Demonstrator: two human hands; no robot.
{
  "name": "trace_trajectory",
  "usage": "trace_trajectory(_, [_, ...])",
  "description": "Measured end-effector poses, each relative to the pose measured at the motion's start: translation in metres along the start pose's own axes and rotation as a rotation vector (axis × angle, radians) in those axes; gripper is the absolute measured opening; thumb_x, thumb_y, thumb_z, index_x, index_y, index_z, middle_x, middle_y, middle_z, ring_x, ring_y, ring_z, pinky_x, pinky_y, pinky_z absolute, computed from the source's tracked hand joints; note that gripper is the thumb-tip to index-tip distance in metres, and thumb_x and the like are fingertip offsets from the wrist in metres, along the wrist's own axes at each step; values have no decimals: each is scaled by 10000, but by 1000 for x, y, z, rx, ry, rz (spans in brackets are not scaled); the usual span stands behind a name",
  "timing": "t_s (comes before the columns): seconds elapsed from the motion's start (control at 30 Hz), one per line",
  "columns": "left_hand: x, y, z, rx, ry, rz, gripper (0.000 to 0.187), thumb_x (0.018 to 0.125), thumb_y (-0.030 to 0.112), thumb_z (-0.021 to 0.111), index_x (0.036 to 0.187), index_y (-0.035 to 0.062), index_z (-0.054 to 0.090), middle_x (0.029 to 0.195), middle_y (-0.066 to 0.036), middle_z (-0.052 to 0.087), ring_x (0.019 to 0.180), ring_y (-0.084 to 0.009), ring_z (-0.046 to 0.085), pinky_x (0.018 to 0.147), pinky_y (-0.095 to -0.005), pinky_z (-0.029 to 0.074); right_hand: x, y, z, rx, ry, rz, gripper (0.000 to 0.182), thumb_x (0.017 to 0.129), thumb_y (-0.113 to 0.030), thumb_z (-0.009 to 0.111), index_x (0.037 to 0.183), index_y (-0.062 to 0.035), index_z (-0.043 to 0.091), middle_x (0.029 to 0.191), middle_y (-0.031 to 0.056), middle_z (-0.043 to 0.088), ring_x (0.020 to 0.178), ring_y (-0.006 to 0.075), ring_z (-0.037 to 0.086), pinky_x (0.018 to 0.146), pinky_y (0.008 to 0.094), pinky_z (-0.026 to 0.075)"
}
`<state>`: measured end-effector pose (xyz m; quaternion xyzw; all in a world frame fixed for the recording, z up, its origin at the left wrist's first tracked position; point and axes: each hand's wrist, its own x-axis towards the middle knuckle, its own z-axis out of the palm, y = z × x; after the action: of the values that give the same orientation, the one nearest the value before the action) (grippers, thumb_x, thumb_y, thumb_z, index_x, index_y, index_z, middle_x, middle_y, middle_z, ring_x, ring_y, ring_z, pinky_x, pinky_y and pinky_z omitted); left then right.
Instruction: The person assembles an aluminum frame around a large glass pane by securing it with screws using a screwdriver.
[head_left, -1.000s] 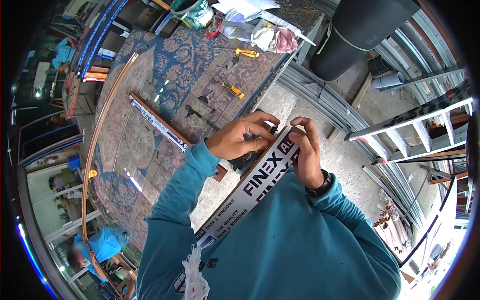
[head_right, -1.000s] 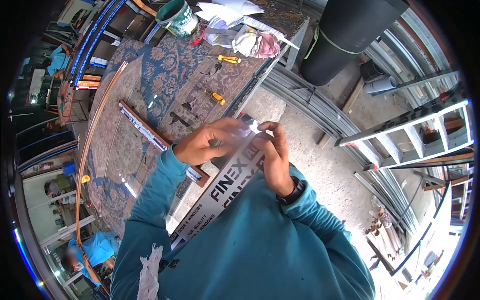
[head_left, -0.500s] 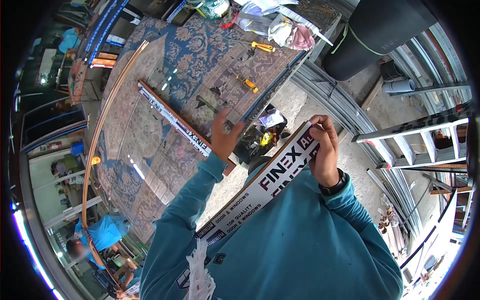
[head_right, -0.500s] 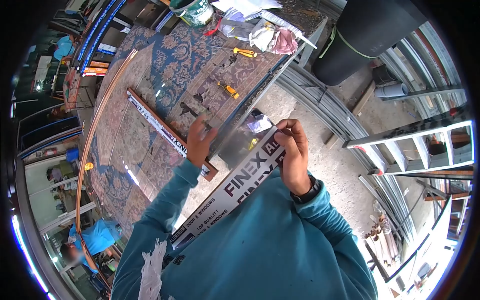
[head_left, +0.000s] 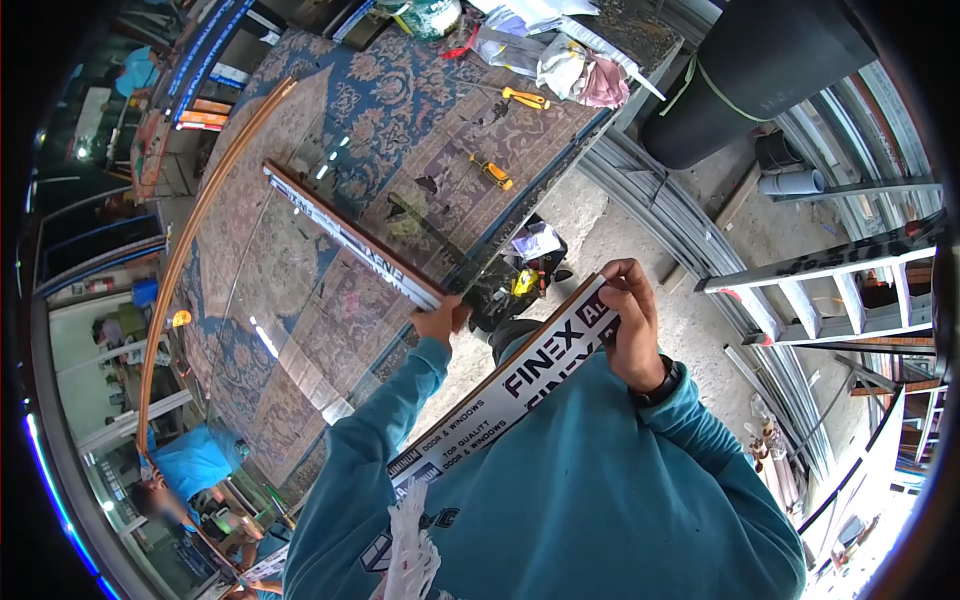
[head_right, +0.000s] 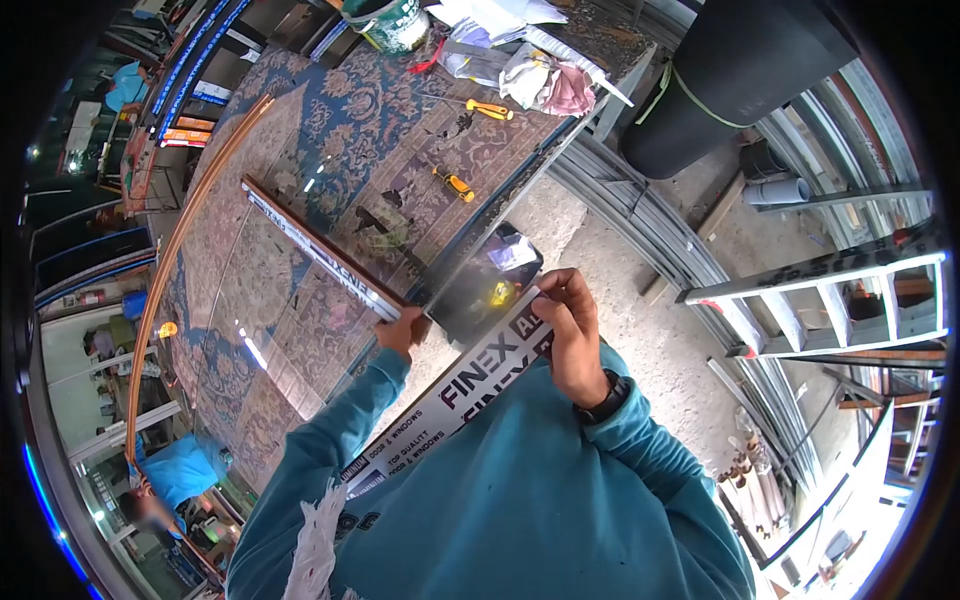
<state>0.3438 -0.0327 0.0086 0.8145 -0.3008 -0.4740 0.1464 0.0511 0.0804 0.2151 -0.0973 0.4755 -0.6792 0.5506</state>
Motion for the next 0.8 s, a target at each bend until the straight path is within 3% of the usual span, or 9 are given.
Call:
trace_trajectory(0.03, [-13,20,-4,-319,-284,-28,736,697,280,839,1176,-81,413,1061,-169,573,986,-256,596,875,-357,512,-2,1,0,5,-14,11,167,840,-29,491,1007,-34,493,930,54,595,780,92,568,718,228,488])
trace_trajectory(0.07, [-25,38,-4,-323,-284,-30,736,697,280,839,1176,-81,413,1061,-169,573,986,-256,596,875,-357,512,-2,1,2,15,-17,9,170,852,-27,486,1022,-30,483,950,61,601,779,94,569,713,233,489])
trace_trajectory(0.13, [-55,72,-2,-709,-504,38,430,802,240,783,1078,11,546,905,-63,637,815,-183,655,745,-294,546,-4,1,4,27,-45,-2,166,860,-25,484,1026,-31,481,951,62,600,782,95,570,712,233,487])
trace_trajectory(0.23, [-121,125,-6,-819,-637,57,286,848,263,748,1020,87,603,919,-23,656,824,-159,661,718,-305,543,-6,-2,9,19,-77,-27,157,876,-21,481,1032,-33,478,953,64,600,785,96,569,708,232,481])
trace_trajectory(0.27, [-148,144,-8,-765,-607,17,232,844,322,742,943,154,616,820,23,654,675,-109,609,604,-279,504,-7,-3,10,-6,-83,-37,152,883,-19,480,1034,-34,477,954,66,600,785,96,569,706,231,478])
trace_trajectory(0.5, [-185,156,-11,-774,-815,-41,244,886,243,677,1083,118,605,1024,-32,674,894,-191,646,761,-348,535,-10,-7,17,-3,-143,-48,212,888,4,489,1093,-30,448,980,72,597,827,99,568,733,236,469])
trace_trajectory(0.6, [-190,151,2,-735,-1134,44,366,950,153,553,1308,121,487,1231,-108,596,1133,-252,588,991,-428,472,-12,-1,20,-8,-196,-17,269,907,17,503,1156,-37,418,1032,87,599,898,110,562,779,244,459])
trace_trajectory(0.7, [-213,164,11,-865,-1060,28,396,920,95,600,1300,123,492,1156,-104,626,1053,-214,628,921,-364,526,-14,-3,25,-23,-215,-29,271,918,12,502,1164,-44,406,1070,98,600,927,114,562,789,249,460])
trace_trajectory(0.8, [-210,167,10,-928,-1119,-24,503,897,67,598,1366,159,440,1248,-125,566,1066,-219,616,936,-372,518,-13,-3,23,-33,-223,-28,296,919,24,489,1186,-47,381,1101,106,601,960,118,560,805,249,458])
